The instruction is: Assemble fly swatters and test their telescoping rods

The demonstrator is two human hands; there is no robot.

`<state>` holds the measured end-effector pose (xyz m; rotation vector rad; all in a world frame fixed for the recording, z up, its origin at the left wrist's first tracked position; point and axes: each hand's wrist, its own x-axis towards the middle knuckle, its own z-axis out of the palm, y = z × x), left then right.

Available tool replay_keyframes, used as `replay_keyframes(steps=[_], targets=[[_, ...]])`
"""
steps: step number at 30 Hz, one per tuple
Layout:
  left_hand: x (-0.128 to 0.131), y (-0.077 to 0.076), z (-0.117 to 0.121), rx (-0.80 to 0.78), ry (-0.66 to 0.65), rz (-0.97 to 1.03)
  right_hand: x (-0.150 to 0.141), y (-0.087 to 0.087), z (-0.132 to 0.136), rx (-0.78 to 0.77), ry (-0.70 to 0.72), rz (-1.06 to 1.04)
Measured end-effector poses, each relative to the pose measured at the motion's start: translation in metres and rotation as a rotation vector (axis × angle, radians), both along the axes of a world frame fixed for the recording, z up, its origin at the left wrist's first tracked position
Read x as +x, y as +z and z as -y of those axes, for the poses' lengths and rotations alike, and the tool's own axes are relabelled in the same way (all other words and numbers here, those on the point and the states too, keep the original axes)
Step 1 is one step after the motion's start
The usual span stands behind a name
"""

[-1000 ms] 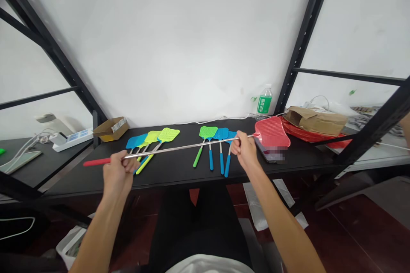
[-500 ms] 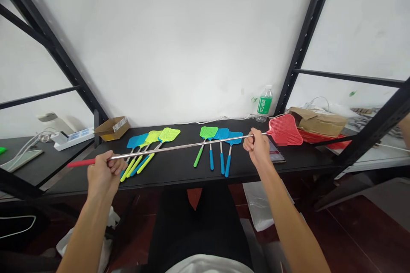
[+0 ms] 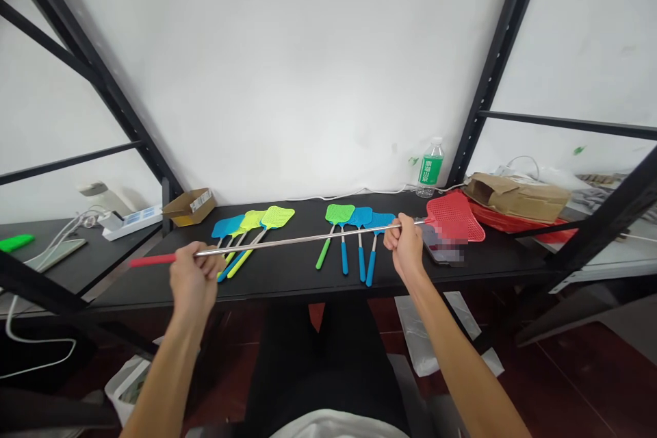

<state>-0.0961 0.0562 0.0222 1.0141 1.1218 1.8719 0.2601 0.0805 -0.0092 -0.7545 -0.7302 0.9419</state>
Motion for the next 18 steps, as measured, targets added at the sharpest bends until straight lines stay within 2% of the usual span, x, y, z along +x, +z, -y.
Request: replay_keyframes(steps=[2, 7, 11, 15, 18], targets=[[0.021, -0.005, 0.001, 0.044, -0.044, 0.114, -0.008, -0.001, 0.002, -0.001, 0.003, -0.011], [0.053, -0.020, 0.005, 0.021, -0.181, 0.115, -0.028, -0.003, 0.008, -0.024, 0.046, -0.005], [0.066, -0.031, 0.010, 0.012, -0.256, 0.089, -0.050, -0.008, 0.015, -0.022, 0.157, 0.030], [0.091, -0.043, 0.021, -0.026, -0.400, 0.024, -0.083, -0.020, 0.026, -0.047, 0.283, 0.122], [0.104, -0.046, 0.028, -0.040, -0.470, -0.019, -0.100, -0.027, 0.035, -0.057, 0.397, 0.194]])
